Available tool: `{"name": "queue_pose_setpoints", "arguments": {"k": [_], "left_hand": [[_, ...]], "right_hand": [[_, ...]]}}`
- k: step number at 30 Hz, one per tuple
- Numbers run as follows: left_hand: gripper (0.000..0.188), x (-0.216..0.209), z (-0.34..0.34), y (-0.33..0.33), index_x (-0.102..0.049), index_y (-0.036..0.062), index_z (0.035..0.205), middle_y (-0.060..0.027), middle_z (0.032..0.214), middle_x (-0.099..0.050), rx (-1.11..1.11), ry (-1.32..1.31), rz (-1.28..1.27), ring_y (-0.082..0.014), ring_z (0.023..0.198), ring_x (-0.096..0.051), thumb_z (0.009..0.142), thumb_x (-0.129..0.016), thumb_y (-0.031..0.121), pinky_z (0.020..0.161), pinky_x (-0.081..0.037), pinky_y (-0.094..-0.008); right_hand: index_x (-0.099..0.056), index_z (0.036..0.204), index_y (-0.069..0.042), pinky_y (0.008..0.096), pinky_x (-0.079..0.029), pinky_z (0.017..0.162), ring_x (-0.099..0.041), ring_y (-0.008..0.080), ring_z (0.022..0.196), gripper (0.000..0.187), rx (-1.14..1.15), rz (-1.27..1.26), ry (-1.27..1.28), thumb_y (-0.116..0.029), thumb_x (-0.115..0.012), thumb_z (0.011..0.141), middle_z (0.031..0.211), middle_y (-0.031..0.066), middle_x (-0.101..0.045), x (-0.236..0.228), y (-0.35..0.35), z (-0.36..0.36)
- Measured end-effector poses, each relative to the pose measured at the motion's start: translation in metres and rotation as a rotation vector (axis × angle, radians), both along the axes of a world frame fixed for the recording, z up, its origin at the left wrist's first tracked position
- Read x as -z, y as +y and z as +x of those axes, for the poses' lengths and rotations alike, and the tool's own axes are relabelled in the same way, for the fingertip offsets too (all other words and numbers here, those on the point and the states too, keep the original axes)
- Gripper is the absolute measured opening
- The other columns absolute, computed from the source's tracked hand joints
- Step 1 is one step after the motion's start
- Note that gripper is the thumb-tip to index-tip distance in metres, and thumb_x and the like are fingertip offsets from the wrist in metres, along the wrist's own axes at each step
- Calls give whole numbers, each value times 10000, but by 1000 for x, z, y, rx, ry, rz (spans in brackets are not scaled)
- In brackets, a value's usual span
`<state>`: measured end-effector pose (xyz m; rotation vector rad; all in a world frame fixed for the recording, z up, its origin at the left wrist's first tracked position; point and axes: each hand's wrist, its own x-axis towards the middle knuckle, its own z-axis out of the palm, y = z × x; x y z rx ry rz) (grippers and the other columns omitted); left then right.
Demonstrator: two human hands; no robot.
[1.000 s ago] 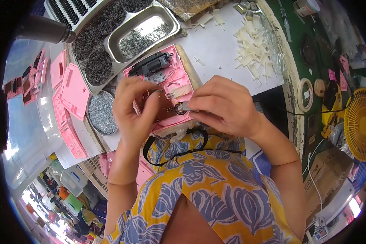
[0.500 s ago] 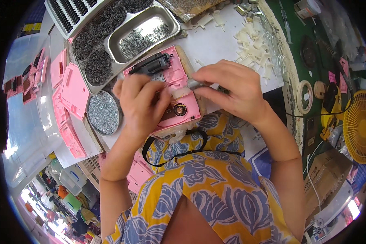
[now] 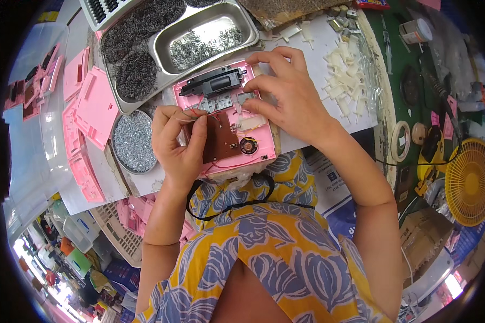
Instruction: Assembling a pink electronic toy, including soldering internal components and securing the casing with an electric screwdriver.
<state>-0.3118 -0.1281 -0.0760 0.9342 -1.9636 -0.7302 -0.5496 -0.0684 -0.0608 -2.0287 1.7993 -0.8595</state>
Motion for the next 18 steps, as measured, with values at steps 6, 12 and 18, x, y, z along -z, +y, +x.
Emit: {"name": "queue_pose_setpoints", "arguments": {"k": [6,12,18], "left_hand": [[111,-13,-8,-14,-748,51,875,-47,815,-586,81,115,286,-198,731,-566,784,-811,50,677,-433,-327],[136,-18,-12,-25,-762,47,929,-55,832,-592,166,15,120,-188,713,-567,797,-793,38,627,-454,-315],[210,-28,-4,-23,-739,72,983,-52,859,-604,238,-92,174,-213,762,-587,774,-732,47,745,-428,-356]], "right_hand": [[-776,947,-98,483,-383,1091,-430,385,1294,220,-14,-72,145,-172,-824,745,1367,100,-604,-20,-2,2],[-747,843,-88,499,-401,1079,-445,417,1288,156,-69,-213,66,-131,-792,700,1317,110,-623,-9,-17,38],[-696,785,-69,498,-402,1088,-436,427,1304,133,-31,-197,-8,-123,-783,701,1335,112,-614,-4,-18,36]]}}
